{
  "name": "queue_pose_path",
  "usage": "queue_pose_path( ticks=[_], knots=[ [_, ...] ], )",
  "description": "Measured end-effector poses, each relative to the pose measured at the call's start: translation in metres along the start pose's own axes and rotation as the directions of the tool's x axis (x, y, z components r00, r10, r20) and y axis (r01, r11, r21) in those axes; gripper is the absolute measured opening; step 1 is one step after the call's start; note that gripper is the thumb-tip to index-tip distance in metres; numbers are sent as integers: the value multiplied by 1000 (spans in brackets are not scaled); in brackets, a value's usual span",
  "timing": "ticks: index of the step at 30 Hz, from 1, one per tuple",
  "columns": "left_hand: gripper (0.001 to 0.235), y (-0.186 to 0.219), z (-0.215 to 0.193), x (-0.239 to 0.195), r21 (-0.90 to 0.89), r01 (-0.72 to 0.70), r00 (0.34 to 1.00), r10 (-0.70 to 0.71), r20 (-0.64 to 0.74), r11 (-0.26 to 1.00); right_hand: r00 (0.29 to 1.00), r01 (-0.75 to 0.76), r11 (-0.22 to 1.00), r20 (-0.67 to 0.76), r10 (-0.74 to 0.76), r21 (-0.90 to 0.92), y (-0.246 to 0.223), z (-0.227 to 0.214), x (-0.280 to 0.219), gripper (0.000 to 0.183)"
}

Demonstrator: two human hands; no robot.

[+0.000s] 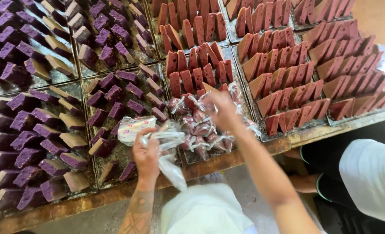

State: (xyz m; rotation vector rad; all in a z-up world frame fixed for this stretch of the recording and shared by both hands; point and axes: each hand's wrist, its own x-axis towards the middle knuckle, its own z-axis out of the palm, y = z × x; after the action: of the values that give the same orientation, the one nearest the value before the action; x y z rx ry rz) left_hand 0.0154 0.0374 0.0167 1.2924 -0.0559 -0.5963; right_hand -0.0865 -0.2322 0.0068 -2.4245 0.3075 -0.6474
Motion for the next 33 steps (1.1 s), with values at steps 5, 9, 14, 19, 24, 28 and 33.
queue_pose_path(
  ticks=[5,9,14,19,24,28,33],
  knots=[
    [20,-15,-15,-10,61,-138,990,139,-18,989,976,140,819,217,-19,-557,103,-9,44,45],
    [20,-29,-12,-9,62,-108,992,112,-56,992,898,19,928,415,148,-372,112,-27,56,27],
    [23,-38,4,8,15,-118,989,119,-84,993,904,-384,854,-44,425,352,77,-88,14,38],
    [29,-22,46,23,204,-181,978,197,-63,962,807,-506,392,262,529,768,33,-60,-46,50],
    [39,5,81,21,428,-247,969,235,81,870,839,-504,630,507,196,591,-39,-50,-43,75],
    [36,27,79,11,443,-616,781,431,452,651,675,-661,584,713,188,472,-56,-46,-13,105],
    [44,40,61,-2,625,-724,685,409,603,291,695,-712,343,683,223,612,-46,-10,-7,48]
  ],
)
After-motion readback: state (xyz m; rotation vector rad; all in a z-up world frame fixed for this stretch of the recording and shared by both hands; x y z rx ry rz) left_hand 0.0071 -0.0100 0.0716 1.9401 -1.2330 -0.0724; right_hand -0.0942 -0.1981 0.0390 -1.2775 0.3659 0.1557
